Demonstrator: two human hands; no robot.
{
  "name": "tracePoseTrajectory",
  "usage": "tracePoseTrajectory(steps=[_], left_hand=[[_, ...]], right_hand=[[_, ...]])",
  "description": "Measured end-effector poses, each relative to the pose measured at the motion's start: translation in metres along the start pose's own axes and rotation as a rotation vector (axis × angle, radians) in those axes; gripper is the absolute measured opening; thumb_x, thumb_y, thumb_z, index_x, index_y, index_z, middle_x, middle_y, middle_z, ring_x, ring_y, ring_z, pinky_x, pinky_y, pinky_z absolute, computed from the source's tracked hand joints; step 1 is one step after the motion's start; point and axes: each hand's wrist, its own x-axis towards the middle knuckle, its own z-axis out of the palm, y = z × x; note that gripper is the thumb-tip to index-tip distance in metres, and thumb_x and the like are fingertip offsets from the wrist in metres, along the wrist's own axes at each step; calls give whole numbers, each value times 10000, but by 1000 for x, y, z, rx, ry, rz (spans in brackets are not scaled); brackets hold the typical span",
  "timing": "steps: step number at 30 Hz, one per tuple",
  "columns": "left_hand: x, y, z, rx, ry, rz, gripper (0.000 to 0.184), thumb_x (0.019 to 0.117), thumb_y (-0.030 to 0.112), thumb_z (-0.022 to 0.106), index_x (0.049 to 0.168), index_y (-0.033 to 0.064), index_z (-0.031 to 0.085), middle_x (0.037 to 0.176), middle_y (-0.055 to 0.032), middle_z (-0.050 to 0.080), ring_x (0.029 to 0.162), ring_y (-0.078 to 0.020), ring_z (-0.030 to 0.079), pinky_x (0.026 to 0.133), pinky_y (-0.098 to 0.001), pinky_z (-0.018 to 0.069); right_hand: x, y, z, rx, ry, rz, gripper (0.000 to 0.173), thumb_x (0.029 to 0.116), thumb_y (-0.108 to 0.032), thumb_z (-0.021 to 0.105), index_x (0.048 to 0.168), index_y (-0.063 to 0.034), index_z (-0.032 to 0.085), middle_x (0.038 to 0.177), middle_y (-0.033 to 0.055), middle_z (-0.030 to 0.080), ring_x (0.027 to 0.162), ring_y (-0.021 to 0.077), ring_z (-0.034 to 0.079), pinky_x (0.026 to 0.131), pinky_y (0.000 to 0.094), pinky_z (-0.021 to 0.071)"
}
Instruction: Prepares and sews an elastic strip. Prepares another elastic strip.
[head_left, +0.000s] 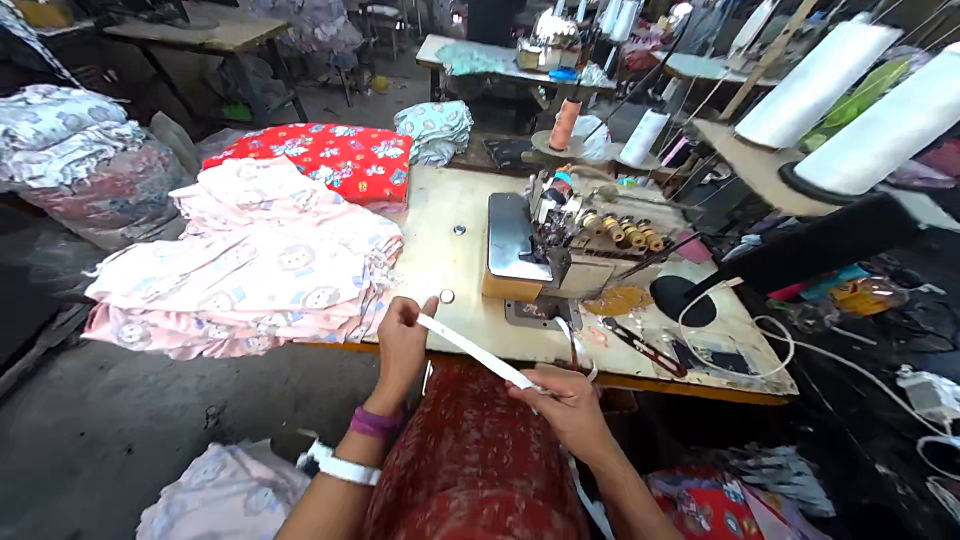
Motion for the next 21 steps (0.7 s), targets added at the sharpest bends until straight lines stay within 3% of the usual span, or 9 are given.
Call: tracePoseTrajectory(steps=[3, 5, 7, 10, 12, 13, 15, 17, 21], left_hand=[[-12, 8, 2, -785, -82, -612, 632, 1120, 459, 195, 620, 178, 463, 476, 69, 473, 401, -8, 467, 418, -147, 410], [-26, 2, -4, -1084, -247, -495, 703, 1004, 710, 223, 969, 210, 716, 905, 36, 753, 840, -86, 726, 760, -263, 598], [-31, 6, -10, -1162, -461, -260, 1023, 782, 888, 454, 1548, 214, 377, 1521, -64, 516, 1374, -277, 534, 1068, -475, 499], [-27, 28, -28, -1149, -586, -55, 1278, 608, 913, 605, 1630, 368, 65, 1660, -32, 311, 1442, -332, 447, 1051, -530, 509], [-30, 28, -41, -1085, -667, 47, 836, 843, 685, 646, 1543, 279, 436, 1472, -30, 574, 1205, -234, 663, 896, -402, 613], [-34, 26, -40, -914, -607, 58, 434, 943, 518, 647, 1229, 196, 706, 1093, 6, 763, 873, -116, 749, 688, -280, 626], [-41, 16, -27, -353, -562, 78, 170, 987, 193, 655, 870, 94, 728, 711, 46, 706, 602, -23, 655, 579, -209, 567], [-57, 4, -8, -83, -622, -61, 141, 939, 129, 700, 913, -9, 707, 739, 2, 696, 650, -46, 662, 658, -241, 584], [-73, 3, 12, -247, -619, -312, 95, 911, 31, 720, 996, -9, 700, 801, 32, 731, 705, -31, 699, 710, -215, 601]], right_hand=[[-18, 16, 28, -275, -130, -196, 192, 961, -160, 666, 975, -15, 790, 702, 72, 610, 636, 70, 554, 614, 156, 462], [-26, 23, 46, -277, -181, -211, 188, 960, -145, 655, 998, -18, 788, 715, 102, 640, 612, 121, 585, 587, 207, 489], [-28, 18, 55, -153, -244, -88, 248, 978, -123, 635, 1141, 27, 748, 878, 131, 728, 724, 102, 655, 691, 220, 542], [-14, 3, 50, -29, -156, 169, 423, 1013, -128, 589, 1376, 89, 568, 800, 52, 648, 666, 10, 549, 660, 183, 486], [-6, 8, 41, -10, -30, 222, 424, 1037, -132, 544, 1424, 39, 521, 729, -44, 575, 624, -53, 485, 618, 133, 439], [-2, 11, 38, -17, 23, 214, 425, 1039, -127, 542, 1437, 19, 513, 702, -76, 541, 607, -71, 463, 598, 112, 416], [2, 14, 36, -84, 88, 181, 423, 1031, -113, 562, 1435, 8, 523, 685, -84, 509, 600, -69, 445, 596, 102, 400], [2, 18, 38, -257, 118, 133, 428, 1036, -134, 566, 1442, 0, 538, 673, -44, 493, 593, -22, 441, 611, 133, 412], [-1, 25, 46, -499, 152, 42, 405, 1053, -137, 539, 1435, -4, 561, 660, 72, 602, 551, 107, 539, 585, 238, 491]])
